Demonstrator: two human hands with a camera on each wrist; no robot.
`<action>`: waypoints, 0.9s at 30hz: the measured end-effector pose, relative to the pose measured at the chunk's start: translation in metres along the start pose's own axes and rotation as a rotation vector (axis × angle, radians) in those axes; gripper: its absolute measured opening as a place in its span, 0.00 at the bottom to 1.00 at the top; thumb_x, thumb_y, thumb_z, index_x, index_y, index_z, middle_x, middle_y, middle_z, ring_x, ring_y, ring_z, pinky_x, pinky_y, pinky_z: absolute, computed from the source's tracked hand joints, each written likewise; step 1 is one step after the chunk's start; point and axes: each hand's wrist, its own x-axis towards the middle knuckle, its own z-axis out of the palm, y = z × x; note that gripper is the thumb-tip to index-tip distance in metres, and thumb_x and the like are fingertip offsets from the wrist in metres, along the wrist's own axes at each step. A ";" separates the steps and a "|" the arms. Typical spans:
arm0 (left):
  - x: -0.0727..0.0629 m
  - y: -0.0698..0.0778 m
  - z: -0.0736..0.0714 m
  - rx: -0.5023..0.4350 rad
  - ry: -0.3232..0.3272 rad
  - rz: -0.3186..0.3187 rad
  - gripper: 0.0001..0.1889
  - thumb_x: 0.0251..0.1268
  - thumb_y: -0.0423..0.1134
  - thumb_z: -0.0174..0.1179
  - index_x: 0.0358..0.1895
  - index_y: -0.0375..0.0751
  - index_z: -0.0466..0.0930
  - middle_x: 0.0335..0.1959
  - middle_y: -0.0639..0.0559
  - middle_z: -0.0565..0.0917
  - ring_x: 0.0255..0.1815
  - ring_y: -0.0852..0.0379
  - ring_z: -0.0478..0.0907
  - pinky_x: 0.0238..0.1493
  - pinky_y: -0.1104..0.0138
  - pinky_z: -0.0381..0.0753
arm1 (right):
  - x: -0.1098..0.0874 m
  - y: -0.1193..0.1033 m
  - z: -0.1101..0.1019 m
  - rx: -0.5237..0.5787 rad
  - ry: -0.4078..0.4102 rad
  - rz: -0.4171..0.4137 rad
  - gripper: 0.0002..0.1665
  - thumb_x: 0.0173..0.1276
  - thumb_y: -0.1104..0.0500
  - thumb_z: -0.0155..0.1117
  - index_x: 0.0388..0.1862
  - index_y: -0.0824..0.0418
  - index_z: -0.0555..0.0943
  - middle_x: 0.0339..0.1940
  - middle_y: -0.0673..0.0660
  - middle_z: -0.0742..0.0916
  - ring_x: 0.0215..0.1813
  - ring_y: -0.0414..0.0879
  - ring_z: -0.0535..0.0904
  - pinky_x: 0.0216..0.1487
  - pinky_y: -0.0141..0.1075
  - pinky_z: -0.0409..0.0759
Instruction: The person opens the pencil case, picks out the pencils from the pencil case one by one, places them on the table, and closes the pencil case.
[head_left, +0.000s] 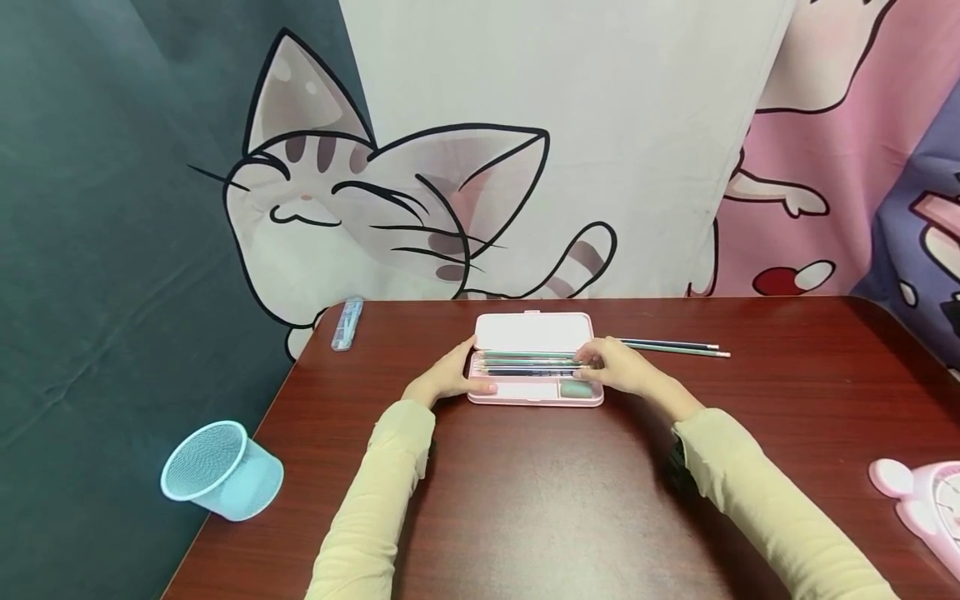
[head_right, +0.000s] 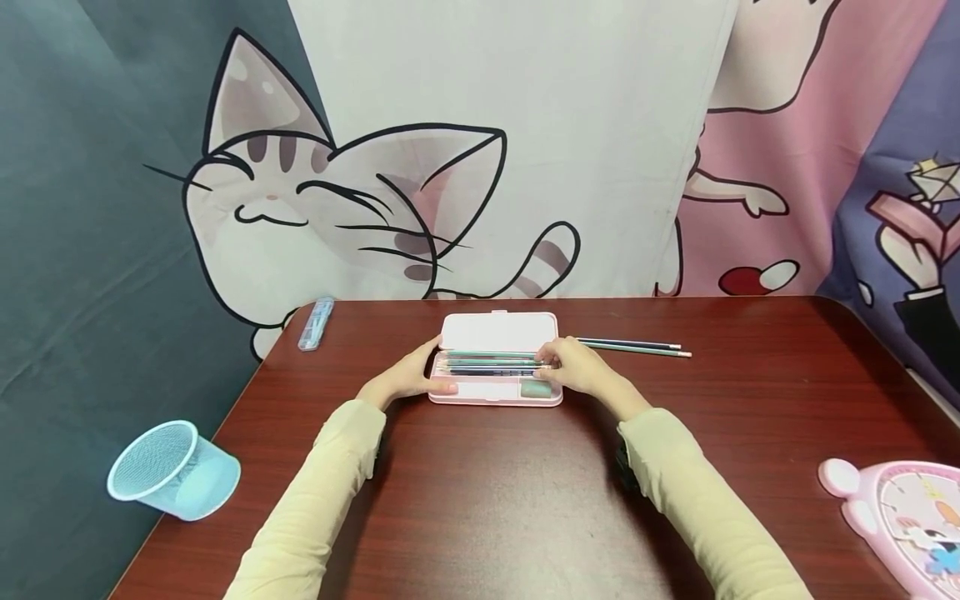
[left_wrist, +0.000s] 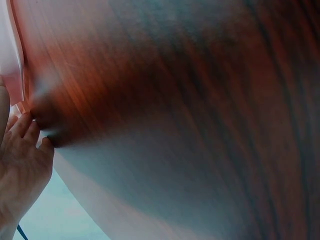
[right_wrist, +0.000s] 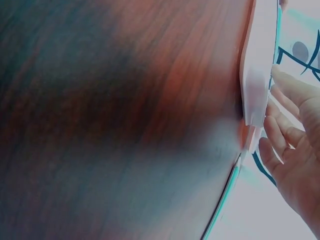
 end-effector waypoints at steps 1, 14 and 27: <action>0.000 0.000 0.000 -0.001 0.001 0.001 0.56 0.44 0.53 0.69 0.72 0.41 0.42 0.72 0.43 0.54 0.72 0.49 0.52 0.71 0.56 0.54 | 0.000 0.000 0.000 -0.001 -0.006 -0.007 0.12 0.56 0.61 0.67 0.36 0.67 0.81 0.28 0.55 0.82 0.32 0.43 0.72 0.34 0.33 0.71; -0.002 0.003 0.000 -0.016 -0.001 -0.003 0.55 0.45 0.52 0.69 0.73 0.41 0.42 0.72 0.43 0.53 0.72 0.49 0.51 0.71 0.56 0.53 | -0.004 0.008 0.007 0.044 0.126 0.042 0.07 0.61 0.64 0.62 0.36 0.66 0.82 0.33 0.59 0.85 0.34 0.45 0.77 0.36 0.36 0.76; -0.001 0.002 -0.001 0.002 -0.006 -0.006 0.55 0.45 0.53 0.69 0.73 0.41 0.42 0.72 0.42 0.53 0.73 0.49 0.51 0.71 0.56 0.53 | -0.026 0.036 -0.014 0.091 0.250 0.151 0.12 0.61 0.60 0.63 0.41 0.66 0.83 0.39 0.62 0.86 0.38 0.43 0.79 0.38 0.29 0.75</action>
